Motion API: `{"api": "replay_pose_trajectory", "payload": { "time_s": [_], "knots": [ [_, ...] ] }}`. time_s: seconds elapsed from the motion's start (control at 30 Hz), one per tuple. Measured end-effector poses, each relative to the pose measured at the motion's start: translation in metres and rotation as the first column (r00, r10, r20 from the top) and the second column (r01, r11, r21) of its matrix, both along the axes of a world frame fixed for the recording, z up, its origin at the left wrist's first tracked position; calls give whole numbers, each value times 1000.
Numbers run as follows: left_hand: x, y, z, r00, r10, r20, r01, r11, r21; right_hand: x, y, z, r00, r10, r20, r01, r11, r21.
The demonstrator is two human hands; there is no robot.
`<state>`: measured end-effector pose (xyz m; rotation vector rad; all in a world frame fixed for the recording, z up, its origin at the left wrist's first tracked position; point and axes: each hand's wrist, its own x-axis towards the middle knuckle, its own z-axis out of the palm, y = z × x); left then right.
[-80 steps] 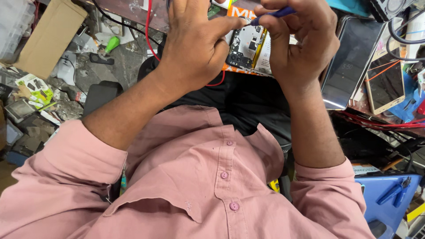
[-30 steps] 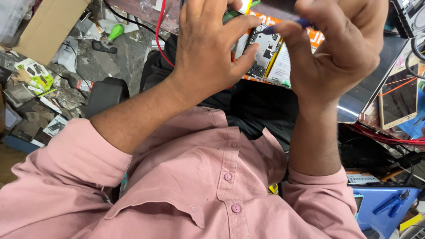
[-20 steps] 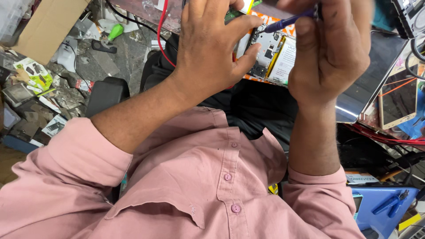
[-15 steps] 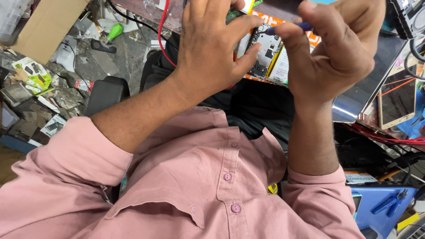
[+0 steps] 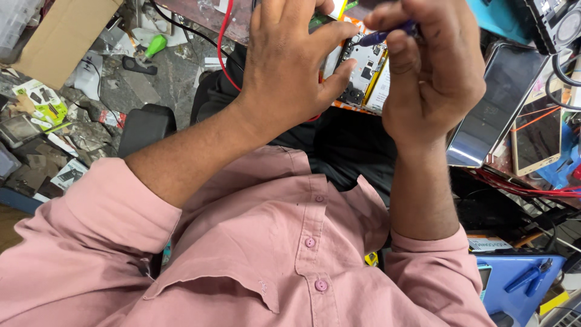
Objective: The person pries open the back cover of a smartphone, removes the battery, and places the opened phone on the workbench. They then use a small screwdriver to unscrew and work on the phone's internal board among other phones and parts on the cluttered bench.
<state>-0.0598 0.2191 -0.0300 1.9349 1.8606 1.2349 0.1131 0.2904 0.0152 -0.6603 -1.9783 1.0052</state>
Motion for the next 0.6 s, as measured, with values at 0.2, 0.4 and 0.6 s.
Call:
{"api": "replay_pose_trajectory", "payload": {
  "time_s": [0.2, 0.4, 0.6],
  "knots": [
    [0, -2, -6, 1000, -1, 9, 1, 1000, -13, -2, 4, -8, 996, -18, -85, 16, 1000, -23],
    [2, -4, -9, 1000, 1, -10, -1, 1000, 16, -8, -1, -1, 996, -65, -59, 67, 997, 34],
    [3, -4, -4, 1000, -17, -19, 18, 999, 30, 0, 4, 21, 986, -43, 159, 12, 981, 191]
  ]
}}
